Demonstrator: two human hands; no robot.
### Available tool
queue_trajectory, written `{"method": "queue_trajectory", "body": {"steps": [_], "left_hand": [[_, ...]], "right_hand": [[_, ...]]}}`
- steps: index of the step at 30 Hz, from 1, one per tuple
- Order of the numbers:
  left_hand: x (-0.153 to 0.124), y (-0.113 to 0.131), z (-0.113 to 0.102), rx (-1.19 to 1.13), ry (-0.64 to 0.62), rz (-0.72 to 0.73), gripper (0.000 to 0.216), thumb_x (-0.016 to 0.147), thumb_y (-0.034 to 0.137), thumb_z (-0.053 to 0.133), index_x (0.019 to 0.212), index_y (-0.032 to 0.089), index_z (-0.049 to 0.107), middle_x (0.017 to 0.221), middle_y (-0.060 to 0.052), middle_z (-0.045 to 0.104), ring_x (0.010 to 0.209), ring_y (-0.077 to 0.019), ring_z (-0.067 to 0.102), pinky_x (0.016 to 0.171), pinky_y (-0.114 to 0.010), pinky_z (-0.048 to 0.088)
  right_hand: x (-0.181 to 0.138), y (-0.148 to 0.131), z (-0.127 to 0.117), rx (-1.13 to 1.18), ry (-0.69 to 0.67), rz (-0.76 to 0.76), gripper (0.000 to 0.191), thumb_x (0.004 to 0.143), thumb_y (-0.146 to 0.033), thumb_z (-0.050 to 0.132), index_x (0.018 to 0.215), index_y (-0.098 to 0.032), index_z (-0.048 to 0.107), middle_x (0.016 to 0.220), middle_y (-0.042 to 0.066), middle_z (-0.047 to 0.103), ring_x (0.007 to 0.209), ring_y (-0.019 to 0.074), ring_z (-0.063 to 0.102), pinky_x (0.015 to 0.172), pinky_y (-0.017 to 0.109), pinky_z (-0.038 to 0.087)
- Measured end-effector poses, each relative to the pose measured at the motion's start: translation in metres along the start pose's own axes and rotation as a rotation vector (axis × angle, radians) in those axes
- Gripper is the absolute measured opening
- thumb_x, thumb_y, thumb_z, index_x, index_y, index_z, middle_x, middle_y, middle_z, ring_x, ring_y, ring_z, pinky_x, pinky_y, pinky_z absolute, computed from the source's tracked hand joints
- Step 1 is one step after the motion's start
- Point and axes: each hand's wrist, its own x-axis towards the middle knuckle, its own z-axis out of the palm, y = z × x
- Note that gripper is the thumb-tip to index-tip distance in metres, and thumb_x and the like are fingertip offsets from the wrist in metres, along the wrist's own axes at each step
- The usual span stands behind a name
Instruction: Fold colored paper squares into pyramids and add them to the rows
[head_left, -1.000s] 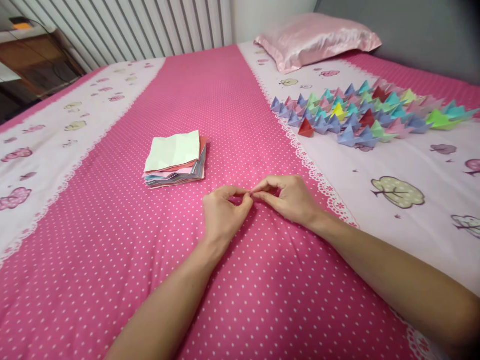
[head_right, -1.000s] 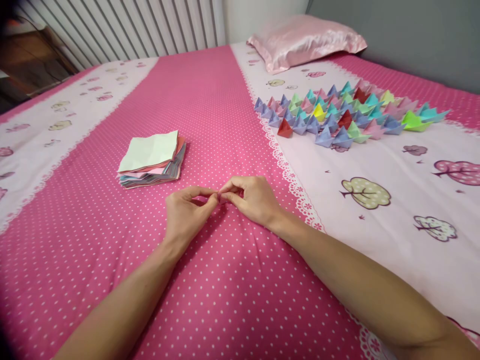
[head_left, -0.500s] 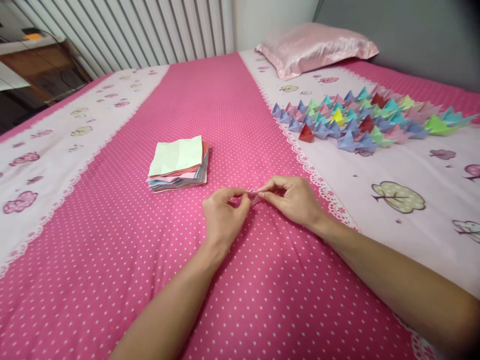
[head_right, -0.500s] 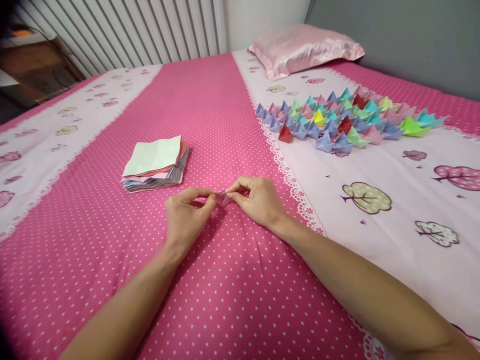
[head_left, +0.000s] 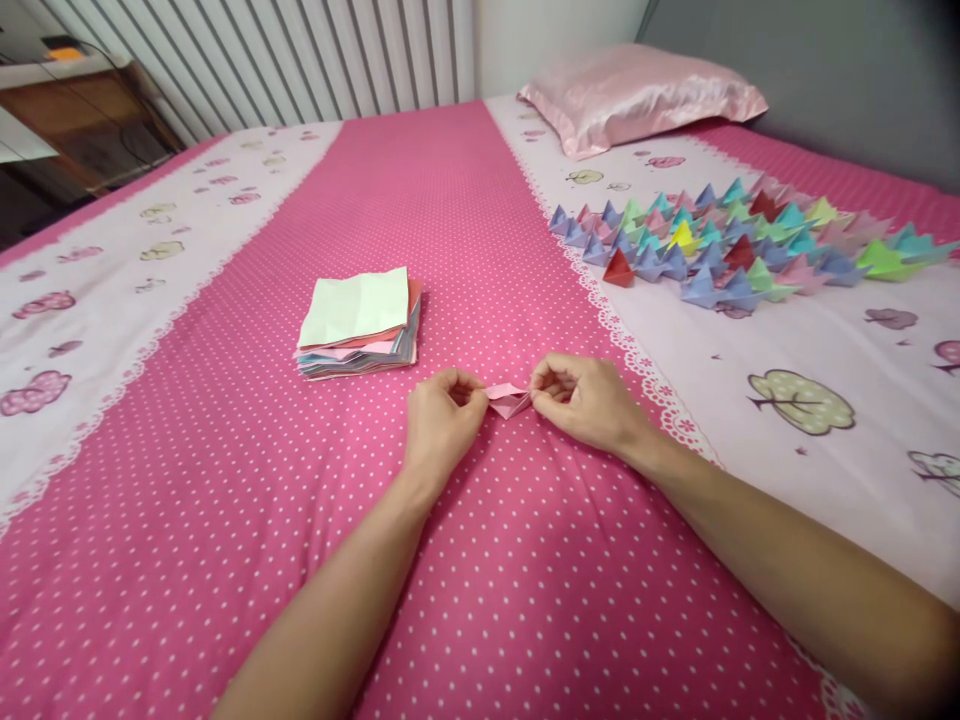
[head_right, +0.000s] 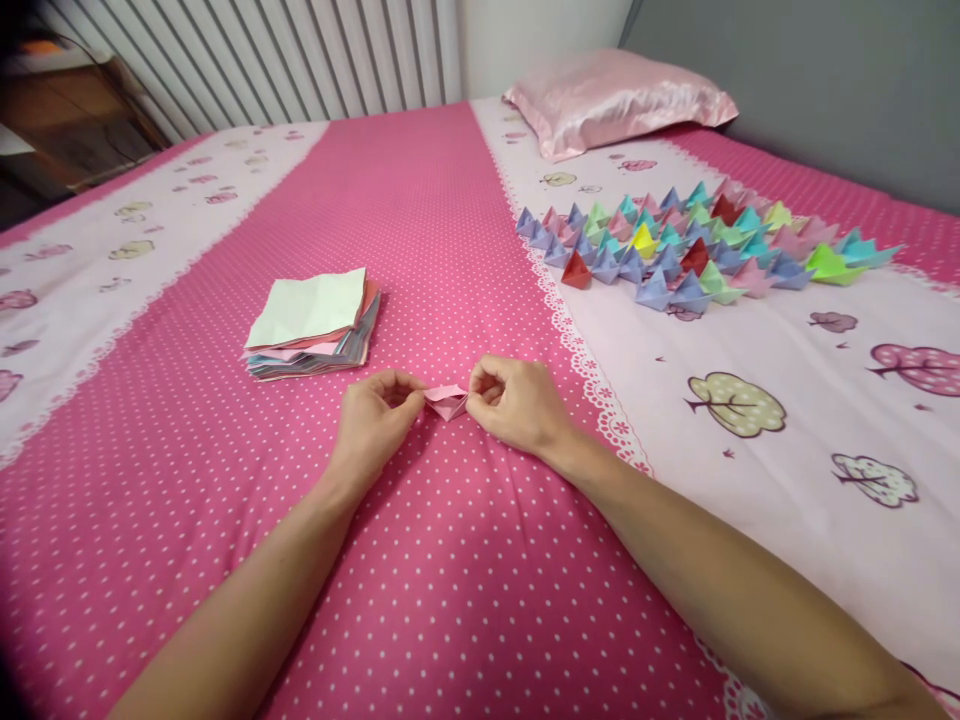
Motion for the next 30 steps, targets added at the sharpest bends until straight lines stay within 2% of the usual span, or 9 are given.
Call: {"method": "queue_trajectory", "body": {"steps": [4,7,13,20,26,30], "left_hand": [[-0.001,0.0,0.003,-0.052,0.002,0.05,0.015,0.067,0.012,0.049,0.076,0.016,0.059,0.067,0.001,0.063,0.054,-0.0097,0.056,0.054,-0.02,0.042],[-0.004,0.002,0.001,0.07,-0.035,0.103,0.017,0.071,0.013,0.046,0.075,0.018,0.062,0.067,0.0,0.063,0.056,-0.0112,0.056,0.057,-0.022,0.042],[-0.009,0.009,-0.005,0.276,-0.082,0.212,0.024,0.073,0.01,0.042,0.078,0.018,0.064,0.084,-0.003,0.064,0.077,-0.0155,0.058,0.072,-0.027,0.043],[-0.013,0.008,-0.006,0.305,-0.095,0.186,0.018,0.073,0.019,0.05,0.085,0.019,0.064,0.083,-0.003,0.06,0.066,-0.0132,0.055,0.062,-0.025,0.042],[-0.013,0.007,-0.005,0.299,-0.079,0.199,0.016,0.074,0.018,0.049,0.082,0.019,0.063,0.083,-0.002,0.06,0.065,-0.0122,0.055,0.062,-0.024,0.042],[-0.014,0.008,-0.005,0.299,-0.067,0.185,0.017,0.073,0.016,0.049,0.081,0.019,0.064,0.085,-0.002,0.06,0.066,-0.0123,0.055,0.063,-0.025,0.043]], "right_hand": [[0.0,-0.001,0.0,-0.023,-0.016,-0.015,0.005,0.068,-0.017,0.053,0.066,-0.017,0.057,0.063,0.0,0.063,0.056,0.0124,0.06,0.055,0.023,0.046],[0.0,-0.001,0.001,-0.019,-0.015,0.003,0.006,0.069,-0.016,0.052,0.067,-0.017,0.057,0.064,0.001,0.064,0.056,0.0127,0.06,0.055,0.024,0.047],[0.0,-0.003,0.004,0.077,-0.05,0.025,0.016,0.069,-0.015,0.051,0.083,-0.018,0.059,0.077,0.002,0.068,0.062,0.0135,0.064,0.058,0.023,0.05],[-0.001,-0.008,0.007,0.06,-0.057,0.035,0.015,0.068,-0.014,0.049,0.08,-0.019,0.056,0.07,0.002,0.067,0.058,0.0143,0.064,0.055,0.024,0.049],[-0.001,-0.01,0.008,0.095,-0.036,0.015,0.021,0.068,-0.015,0.05,0.088,-0.02,0.049,0.083,0.002,0.067,0.058,0.0124,0.064,0.053,0.022,0.049],[-0.001,-0.011,0.007,0.023,-0.026,0.025,0.018,0.067,-0.015,0.051,0.084,-0.02,0.05,0.072,0.0,0.065,0.054,0.0121,0.063,0.054,0.022,0.049]]}}
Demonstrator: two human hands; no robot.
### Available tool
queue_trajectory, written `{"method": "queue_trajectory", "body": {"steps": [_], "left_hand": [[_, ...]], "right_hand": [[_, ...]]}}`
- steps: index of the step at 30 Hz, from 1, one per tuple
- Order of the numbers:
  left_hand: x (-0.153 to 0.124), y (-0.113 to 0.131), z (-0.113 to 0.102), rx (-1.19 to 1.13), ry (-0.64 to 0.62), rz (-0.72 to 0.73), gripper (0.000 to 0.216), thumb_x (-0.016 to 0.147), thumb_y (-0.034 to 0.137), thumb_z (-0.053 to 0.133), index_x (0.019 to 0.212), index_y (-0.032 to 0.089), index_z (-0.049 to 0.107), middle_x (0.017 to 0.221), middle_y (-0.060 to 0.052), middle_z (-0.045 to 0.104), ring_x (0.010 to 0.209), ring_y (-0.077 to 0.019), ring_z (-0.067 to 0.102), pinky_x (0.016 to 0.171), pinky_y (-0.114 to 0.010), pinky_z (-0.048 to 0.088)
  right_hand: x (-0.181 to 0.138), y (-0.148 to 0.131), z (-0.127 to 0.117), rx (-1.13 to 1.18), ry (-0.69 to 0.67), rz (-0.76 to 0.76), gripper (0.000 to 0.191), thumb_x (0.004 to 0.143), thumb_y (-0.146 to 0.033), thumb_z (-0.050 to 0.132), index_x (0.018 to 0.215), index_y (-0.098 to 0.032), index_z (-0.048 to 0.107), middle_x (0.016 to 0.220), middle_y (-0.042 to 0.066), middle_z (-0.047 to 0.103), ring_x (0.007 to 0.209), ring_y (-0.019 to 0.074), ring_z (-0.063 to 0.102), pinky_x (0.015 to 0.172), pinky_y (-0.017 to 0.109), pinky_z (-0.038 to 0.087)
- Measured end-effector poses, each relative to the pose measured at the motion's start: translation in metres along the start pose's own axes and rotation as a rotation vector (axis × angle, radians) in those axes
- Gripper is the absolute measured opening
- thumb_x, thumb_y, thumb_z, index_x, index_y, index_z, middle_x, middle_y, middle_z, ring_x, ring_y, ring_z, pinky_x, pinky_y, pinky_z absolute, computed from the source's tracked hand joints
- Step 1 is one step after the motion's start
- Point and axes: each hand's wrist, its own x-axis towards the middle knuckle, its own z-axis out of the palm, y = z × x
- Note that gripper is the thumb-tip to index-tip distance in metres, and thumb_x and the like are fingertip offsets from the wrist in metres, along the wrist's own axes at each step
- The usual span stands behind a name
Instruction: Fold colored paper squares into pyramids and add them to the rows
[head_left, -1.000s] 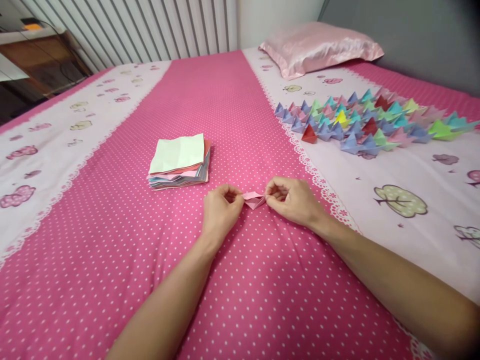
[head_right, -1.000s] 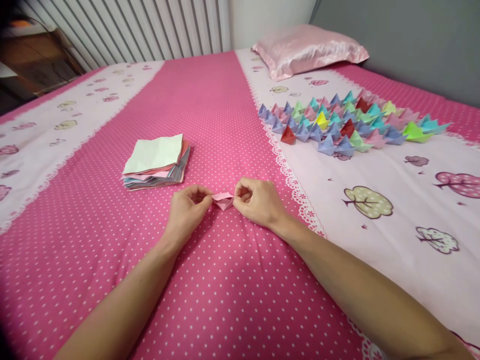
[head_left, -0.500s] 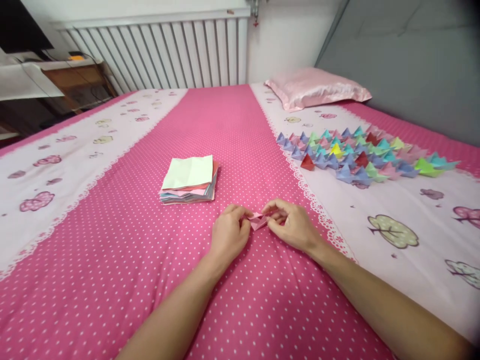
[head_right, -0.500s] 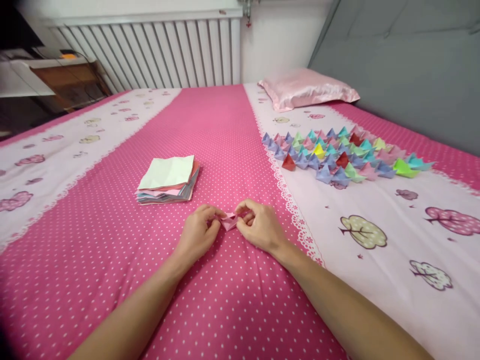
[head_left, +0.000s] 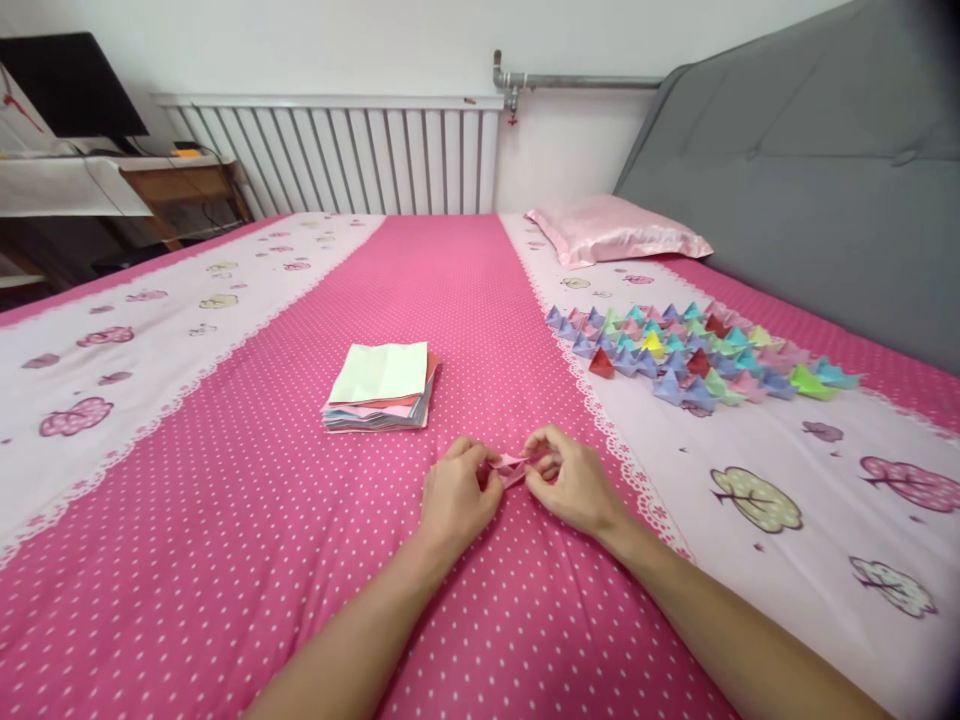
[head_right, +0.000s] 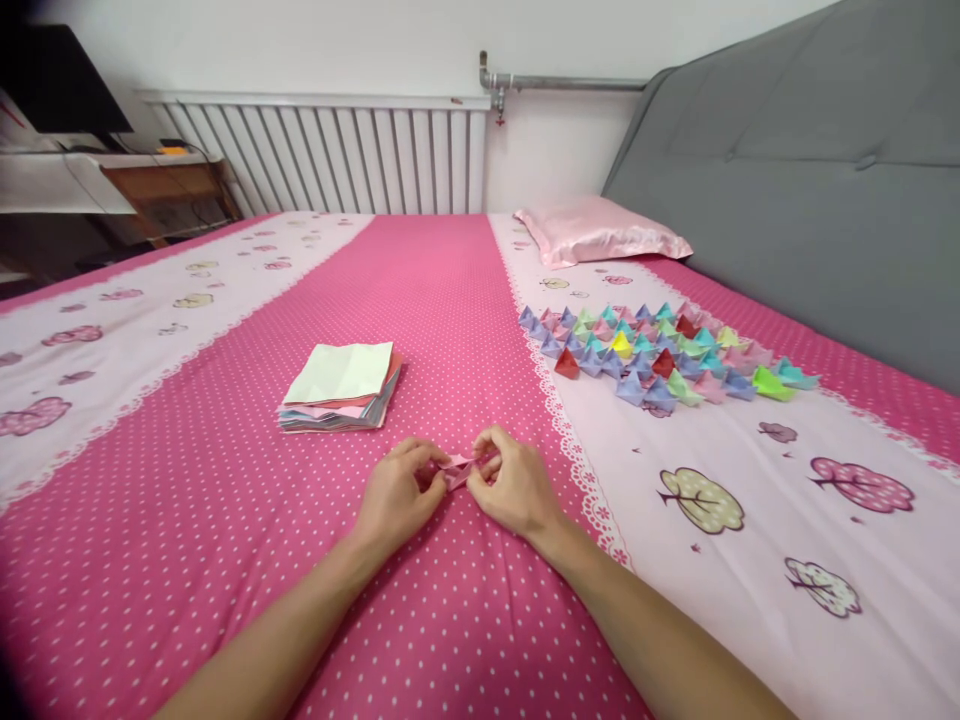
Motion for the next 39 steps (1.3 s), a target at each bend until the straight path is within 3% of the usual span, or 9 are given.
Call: {"method": "queue_trajectory", "body": {"steps": [8,13,21,28,39], "left_hand": [[0.001,0.0,0.001,0.0,-0.005,0.03,0.017,0.073,0.016,0.05,0.082,0.02,0.064,0.083,-0.002,0.061,0.068,-0.0132,0.056,0.065,-0.025,0.044],[0.0,0.001,0.002,0.016,-0.012,0.039,0.017,0.075,0.016,0.048,0.083,0.019,0.063,0.088,-0.003,0.06,0.067,-0.013,0.056,0.065,-0.026,0.044],[-0.002,0.006,-0.002,0.195,-0.065,0.097,0.018,0.079,0.02,0.045,0.088,0.019,0.06,0.099,-0.006,0.056,0.074,-0.0168,0.057,0.066,-0.03,0.045],[-0.004,0.009,-0.001,0.357,-0.113,0.125,0.017,0.079,0.023,0.047,0.093,0.02,0.056,0.108,-0.009,0.049,0.092,-0.0218,0.054,0.069,-0.03,0.045],[0.002,0.002,0.001,0.257,-0.133,0.118,0.021,0.077,0.028,0.05,0.092,0.019,0.061,0.104,-0.009,0.05,0.095,-0.0227,0.051,0.076,-0.034,0.045]], "right_hand": [[-0.001,0.002,-0.001,-0.099,0.051,-0.035,0.004,0.067,-0.017,0.051,0.069,-0.02,0.05,0.06,-0.002,0.058,0.052,0.0117,0.057,0.052,0.022,0.046],[-0.002,0.005,0.0,-0.194,0.113,-0.022,0.006,0.066,-0.019,0.055,0.067,-0.02,0.049,0.056,-0.003,0.054,0.049,0.0114,0.053,0.051,0.023,0.043],[-0.006,-0.001,-0.003,-0.312,0.106,-0.156,0.006,0.07,-0.015,0.053,0.071,-0.019,0.057,0.072,0.001,0.056,0.057,0.0109,0.052,0.055,0.023,0.043],[-0.009,-0.002,-0.004,-0.409,0.075,-0.243,0.008,0.072,-0.016,0.052,0.074,-0.019,0.059,0.077,0.002,0.058,0.061,0.0119,0.053,0.057,0.023,0.042],[-0.013,-0.001,-0.006,-0.584,-0.053,-0.281,0.017,0.075,-0.024,0.053,0.086,-0.022,0.066,0.095,0.004,0.057,0.068,0.0132,0.054,0.053,0.024,0.04]]}}
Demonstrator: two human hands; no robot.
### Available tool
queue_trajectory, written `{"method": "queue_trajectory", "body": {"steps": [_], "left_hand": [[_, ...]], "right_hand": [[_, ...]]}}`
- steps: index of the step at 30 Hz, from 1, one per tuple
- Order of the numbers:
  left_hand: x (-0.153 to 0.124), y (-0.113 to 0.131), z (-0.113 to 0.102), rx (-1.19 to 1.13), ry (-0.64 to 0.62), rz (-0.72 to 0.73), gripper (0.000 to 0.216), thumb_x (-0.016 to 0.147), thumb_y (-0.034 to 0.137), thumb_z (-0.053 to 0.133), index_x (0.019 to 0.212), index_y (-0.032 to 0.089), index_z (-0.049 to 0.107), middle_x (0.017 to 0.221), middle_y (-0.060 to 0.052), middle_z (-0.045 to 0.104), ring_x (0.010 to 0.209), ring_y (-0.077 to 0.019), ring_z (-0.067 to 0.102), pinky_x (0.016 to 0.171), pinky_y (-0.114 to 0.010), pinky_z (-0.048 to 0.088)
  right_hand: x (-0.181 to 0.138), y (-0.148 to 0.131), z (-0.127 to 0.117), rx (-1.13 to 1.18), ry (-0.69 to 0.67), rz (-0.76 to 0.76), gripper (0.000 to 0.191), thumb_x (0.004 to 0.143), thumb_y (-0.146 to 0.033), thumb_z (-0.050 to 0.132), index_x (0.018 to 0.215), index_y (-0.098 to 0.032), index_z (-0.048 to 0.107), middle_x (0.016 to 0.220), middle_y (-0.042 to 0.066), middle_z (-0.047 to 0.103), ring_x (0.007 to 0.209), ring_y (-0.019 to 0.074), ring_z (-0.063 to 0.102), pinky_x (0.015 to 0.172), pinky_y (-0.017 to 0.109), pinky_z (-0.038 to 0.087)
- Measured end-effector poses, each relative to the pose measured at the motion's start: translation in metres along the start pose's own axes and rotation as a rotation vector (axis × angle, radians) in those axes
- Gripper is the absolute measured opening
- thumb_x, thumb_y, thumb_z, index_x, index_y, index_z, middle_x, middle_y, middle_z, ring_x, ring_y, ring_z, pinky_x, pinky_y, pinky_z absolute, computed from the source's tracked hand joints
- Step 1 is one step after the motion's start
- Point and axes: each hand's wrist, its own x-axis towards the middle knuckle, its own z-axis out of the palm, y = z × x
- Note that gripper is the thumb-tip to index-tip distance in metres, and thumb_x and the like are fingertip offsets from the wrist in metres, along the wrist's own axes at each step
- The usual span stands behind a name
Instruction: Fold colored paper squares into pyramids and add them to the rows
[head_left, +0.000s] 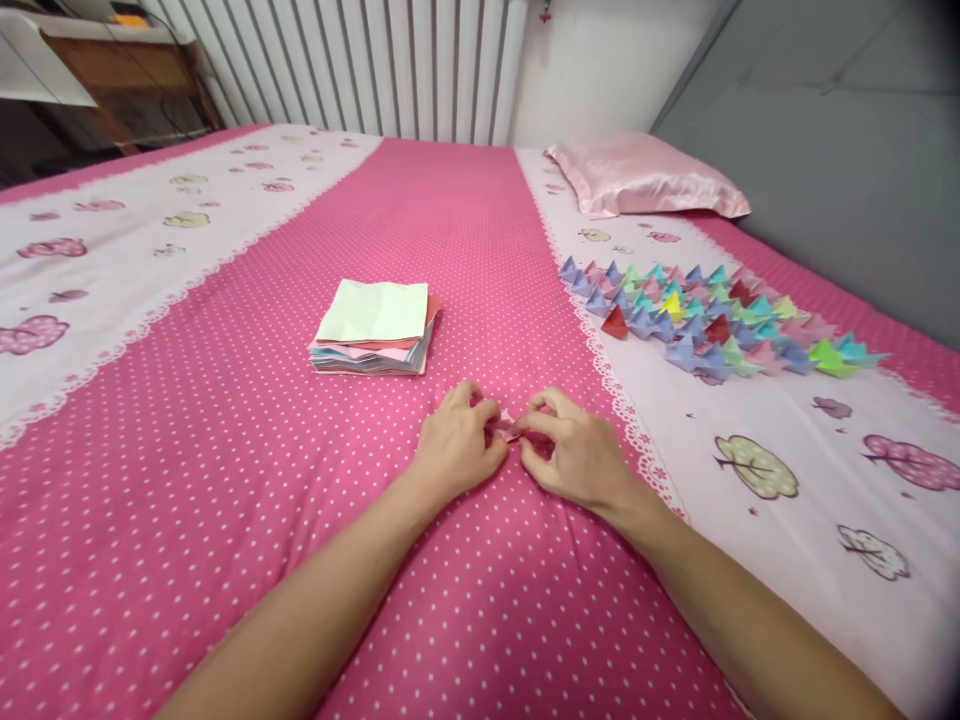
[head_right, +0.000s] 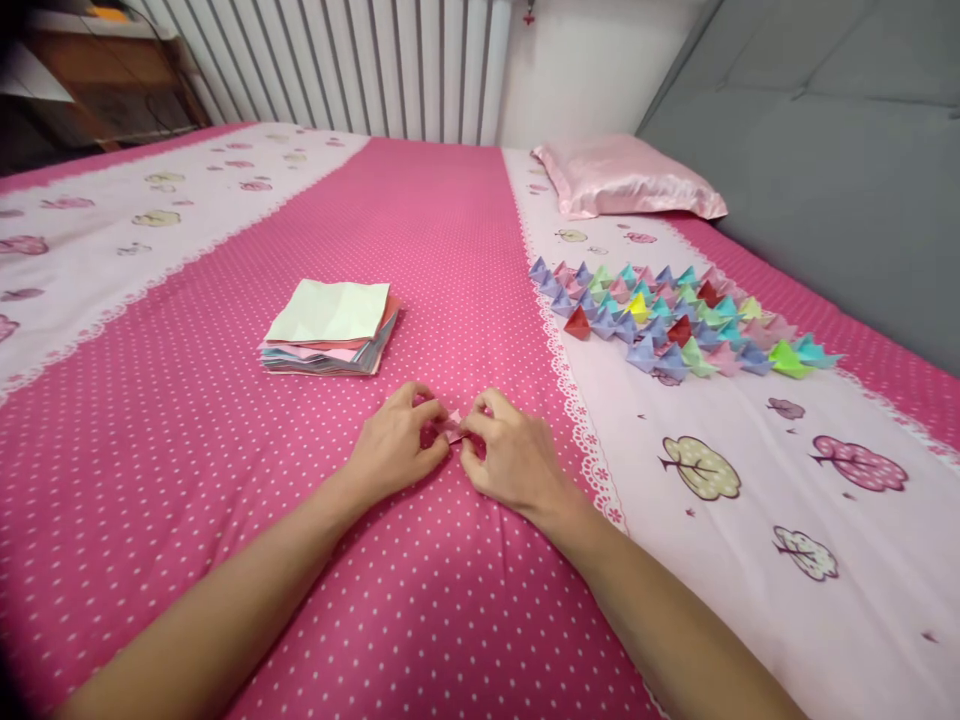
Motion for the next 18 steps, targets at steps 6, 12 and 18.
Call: {"method": "queue_trajectory", "body": {"steps": [6,12,18], "left_hand": [[0.0005,-0.0012,0.0026,-0.056,0.024,0.01,0.02,0.075,0.028,0.052,0.089,0.019,0.064,0.103,-0.009,0.052,0.093,-0.0224,0.052,0.077,-0.034,0.046],[0.0008,-0.0002,0.0061,-0.023,0.04,-0.007,0.018,0.078,0.029,0.051,0.084,0.019,0.065,0.102,-0.008,0.054,0.091,-0.0213,0.053,0.069,-0.03,0.045],[0.0046,0.0006,0.0082,-0.031,0.069,-0.004,0.017,0.078,0.026,0.05,0.081,0.021,0.066,0.097,-0.006,0.056,0.085,-0.0198,0.055,0.065,-0.029,0.044]], "right_hand": [[-0.0008,0.0005,0.0007,-0.021,-0.071,-0.015,0.023,0.077,-0.024,0.053,0.094,-0.027,0.069,0.095,0.004,0.055,0.071,0.0144,0.055,0.054,0.025,0.04],[-0.0002,0.0007,0.0003,-0.066,-0.143,-0.034,0.027,0.079,-0.018,0.05,0.096,-0.027,0.069,0.098,0.005,0.055,0.07,0.0145,0.055,0.05,0.025,0.038],[0.005,0.004,-0.0008,0.131,-0.047,-0.014,0.027,0.074,-0.011,0.051,0.086,-0.025,0.07,0.093,0.002,0.061,0.077,0.0147,0.058,0.062,0.026,0.046]]}}
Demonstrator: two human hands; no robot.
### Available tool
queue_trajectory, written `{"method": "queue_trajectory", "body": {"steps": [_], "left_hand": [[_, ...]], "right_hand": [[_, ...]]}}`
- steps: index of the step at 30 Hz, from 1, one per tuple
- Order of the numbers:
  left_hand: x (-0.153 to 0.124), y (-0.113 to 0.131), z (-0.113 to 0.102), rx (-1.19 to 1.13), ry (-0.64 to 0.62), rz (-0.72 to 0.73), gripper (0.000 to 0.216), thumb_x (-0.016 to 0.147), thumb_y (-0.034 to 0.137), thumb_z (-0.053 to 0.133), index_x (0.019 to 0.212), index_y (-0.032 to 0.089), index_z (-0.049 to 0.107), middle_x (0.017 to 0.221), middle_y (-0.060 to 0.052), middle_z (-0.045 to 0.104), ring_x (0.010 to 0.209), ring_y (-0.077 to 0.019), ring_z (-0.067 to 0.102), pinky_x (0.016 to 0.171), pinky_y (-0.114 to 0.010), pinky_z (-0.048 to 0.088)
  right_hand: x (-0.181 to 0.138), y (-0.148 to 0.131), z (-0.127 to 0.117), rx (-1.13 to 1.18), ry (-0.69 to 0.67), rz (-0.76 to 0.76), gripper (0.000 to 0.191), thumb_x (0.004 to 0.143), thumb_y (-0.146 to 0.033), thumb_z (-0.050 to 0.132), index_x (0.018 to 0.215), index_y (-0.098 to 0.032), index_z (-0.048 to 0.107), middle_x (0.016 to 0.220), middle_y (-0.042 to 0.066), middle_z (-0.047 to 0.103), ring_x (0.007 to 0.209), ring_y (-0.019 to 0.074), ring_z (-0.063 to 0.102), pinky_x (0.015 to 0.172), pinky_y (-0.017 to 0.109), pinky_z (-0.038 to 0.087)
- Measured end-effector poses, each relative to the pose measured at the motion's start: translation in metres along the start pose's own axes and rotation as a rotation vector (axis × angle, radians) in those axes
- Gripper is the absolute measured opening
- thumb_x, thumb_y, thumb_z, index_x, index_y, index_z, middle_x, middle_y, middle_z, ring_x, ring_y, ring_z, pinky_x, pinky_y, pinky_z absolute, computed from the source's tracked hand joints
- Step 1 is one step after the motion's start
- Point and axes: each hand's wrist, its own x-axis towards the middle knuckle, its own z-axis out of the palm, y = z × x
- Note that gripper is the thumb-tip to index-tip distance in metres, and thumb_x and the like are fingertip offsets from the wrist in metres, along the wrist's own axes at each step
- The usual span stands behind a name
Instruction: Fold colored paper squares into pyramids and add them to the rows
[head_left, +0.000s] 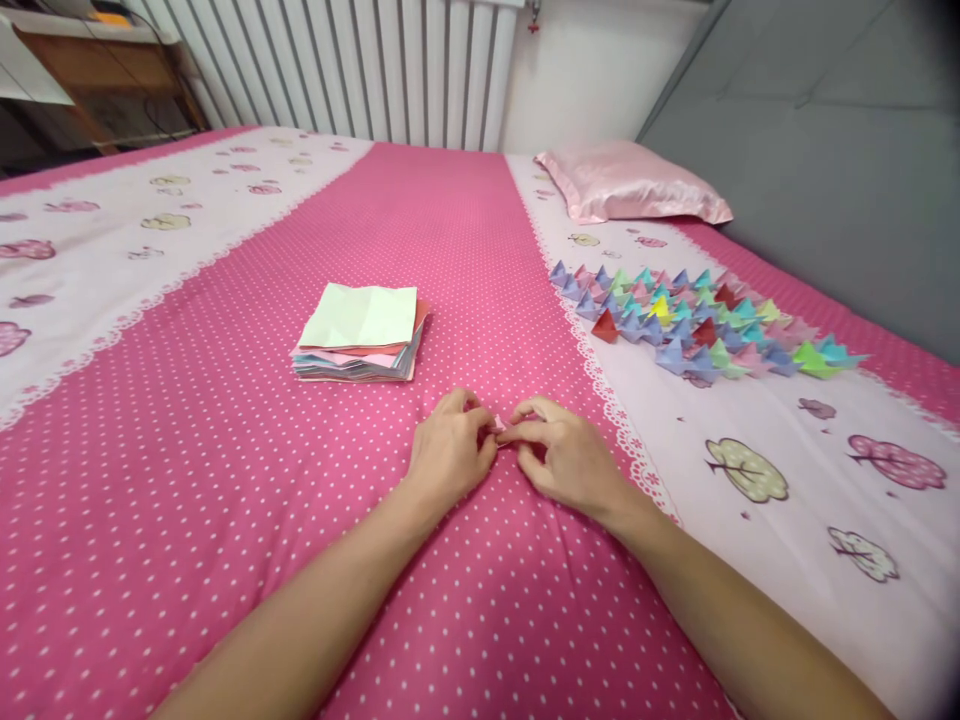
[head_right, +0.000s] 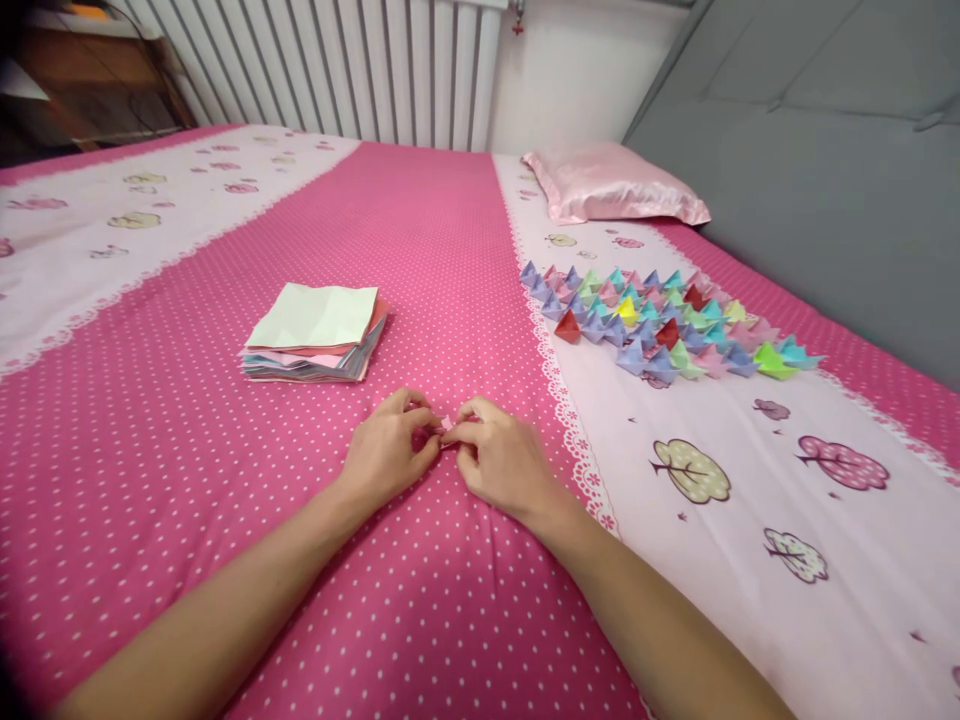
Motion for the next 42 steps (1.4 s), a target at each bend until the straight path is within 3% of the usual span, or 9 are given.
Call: {"method": "queue_trajectory", "body": {"steps": [6,13,18,22,25,29,32,35,42], "left_hand": [[0.002,0.002,-0.001,-0.024,0.004,-0.021,0.016,0.078,0.023,0.05,0.078,0.02,0.066,0.091,-0.006,0.057,0.082,-0.0191,0.055,0.067,-0.03,0.044],[-0.001,0.003,0.001,-0.099,0.04,0.013,0.014,0.075,0.017,0.048,0.078,0.017,0.062,0.089,-0.007,0.056,0.083,-0.0185,0.055,0.073,-0.03,0.046],[-0.004,0.005,-0.001,-0.275,0.104,0.012,0.028,0.072,0.011,0.049,0.097,0.016,0.059,0.098,-0.008,0.056,0.087,-0.0176,0.056,0.079,-0.031,0.047],[-0.003,0.007,-0.003,-0.619,0.191,-0.113,0.041,0.073,0.018,0.053,0.114,0.016,0.051,0.11,-0.01,0.057,0.098,-0.0194,0.056,0.088,-0.035,0.046],[-0.002,0.012,-0.009,-1.117,0.076,-0.215,0.045,0.081,0.03,0.045,0.124,0.019,0.045,0.128,-0.011,0.052,0.115,-0.0211,0.05,0.094,-0.037,0.043],[-0.005,0.021,-0.016,-1.502,-0.091,-0.222,0.047,0.089,0.042,0.03,0.129,0.021,0.043,0.137,-0.009,0.044,0.126,-0.0218,0.041,0.1,-0.039,0.039],[-0.008,0.024,-0.018,-1.579,-0.129,-0.204,0.045,0.085,0.038,0.046,0.127,0.023,0.045,0.138,-0.009,0.043,0.126,-0.0221,0.04,0.102,-0.037,0.036],[-0.009,0.024,-0.017,-1.619,-0.152,-0.181,0.046,0.077,0.027,0.061,0.122,0.022,0.051,0.137,-0.009,0.043,0.124,-0.0232,0.041,0.103,-0.036,0.034],[-0.009,0.022,-0.014,-1.689,-0.26,-0.227,0.04,0.072,0.012,0.061,0.112,0.019,0.059,0.126,-0.008,0.054,0.115,-0.0209,0.049,0.101,-0.032,0.032]], "right_hand": [[0.006,0.001,0.002,0.149,0.159,0.15,0.013,0.076,-0.023,0.057,0.082,-0.021,0.068,0.081,0.004,0.065,0.068,0.015,0.059,0.063,0.028,0.048],[0.006,-0.001,0.014,0.187,0.116,0.139,0.012,0.075,-0.022,0.057,0.08,-0.021,0.068,0.086,0.004,0.066,0.072,0.0157,0.061,0.066,0.029,0.05],[0.006,0.0,0.016,0.174,0.129,0.155,0.01,0.074,-0.022,0.058,0.076,-0.021,0.068,0.08,0.003,0.066,0.068,0.015,0.06,0.064,0.028,0.049],[0.007,-0.004,0.01,0.259,0.328,0.157,0.011,0.075,-0.022,0.057,0.077,-0.022,0.068,0.084,0.004,0.066,0.071,0.0153,0.061,0.067,0.029,0.05],[0.005,-0.013,0.006,0.374,0.478,0.186,0.009,0.075,-0.023,0.06,0.076,-0.022,0.069,0.09,0.005,0.064,0.082,0.0171,0.061,0.072,0.03,0.05],[0.001,-0.027,0.007,0.598,0.396,0.249,0.009,0.075,-0.025,0.063,0.077,-0.023,0.072,0.096,0.006,0.063,0.086,0.0173,0.06,0.07,0.03,0.051],[-0.001,-0.033,0.01,0.664,0.335,0.262,0.012,0.075,-0.029,0.064,0.079,-0.023,0.073,0.095,0.006,0.062,0.081,0.0165,0.06,0.066,0.029,0.051],[-0.003,-0.036,0.008,0.598,0.359,0.225,0.012,0.074,-0.027,0.064,0.081,-0.023,0.073,0.089,0.006,0.061,0.079,0.0167,0.059,0.071,0.032,0.051],[-0.005,-0.035,-0.001,0.477,0.368,0.146,0.017,0.071,-0.015,0.059,0.083,-0.02,0.07,0.082,0.004,0.065,0.071,0.0154,0.06,0.066,0.029,0.05]]}}
